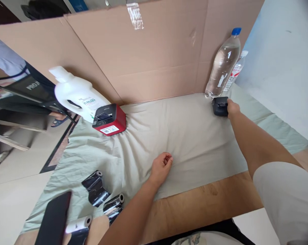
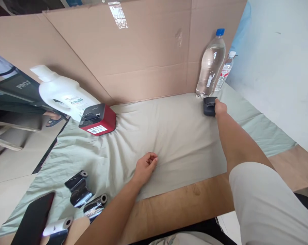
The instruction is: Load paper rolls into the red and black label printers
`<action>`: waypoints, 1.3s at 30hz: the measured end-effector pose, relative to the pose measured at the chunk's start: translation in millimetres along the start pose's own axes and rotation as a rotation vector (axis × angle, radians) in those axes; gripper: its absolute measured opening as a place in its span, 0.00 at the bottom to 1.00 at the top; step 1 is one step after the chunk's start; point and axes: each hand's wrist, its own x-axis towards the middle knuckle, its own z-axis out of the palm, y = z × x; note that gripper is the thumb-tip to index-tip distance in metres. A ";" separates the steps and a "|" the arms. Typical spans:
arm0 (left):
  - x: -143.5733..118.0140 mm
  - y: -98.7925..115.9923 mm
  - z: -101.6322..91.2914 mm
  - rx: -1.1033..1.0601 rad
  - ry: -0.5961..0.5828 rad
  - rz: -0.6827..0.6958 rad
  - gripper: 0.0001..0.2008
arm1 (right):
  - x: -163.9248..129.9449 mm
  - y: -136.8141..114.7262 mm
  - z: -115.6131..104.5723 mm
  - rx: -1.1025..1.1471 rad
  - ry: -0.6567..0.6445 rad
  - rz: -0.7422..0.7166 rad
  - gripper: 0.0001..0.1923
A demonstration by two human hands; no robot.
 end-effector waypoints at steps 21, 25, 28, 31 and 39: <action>16.1 22.3 -84.8 0.268 -0.328 0.287 0.15 | -321.1 33.9 71.0 0.238 -0.904 -0.378 0.14; 90.4 31.5 -162.4 0.574 0.442 -0.055 0.27 | -321.4 27.7 71.1 0.184 -0.918 -0.396 0.11; 130.2 26.4 -205.4 0.615 0.755 -0.394 0.50 | -322.8 28.5 73.5 0.172 -0.932 -0.424 0.11; 147.4 11.0 -223.9 0.481 0.732 -0.609 0.64 | -322.6 30.2 74.5 0.173 -0.940 -0.434 0.10; 152.4 5.1 -217.6 0.478 0.760 -0.614 0.60 | -321.7 24.6 73.1 0.116 -0.919 -0.484 0.08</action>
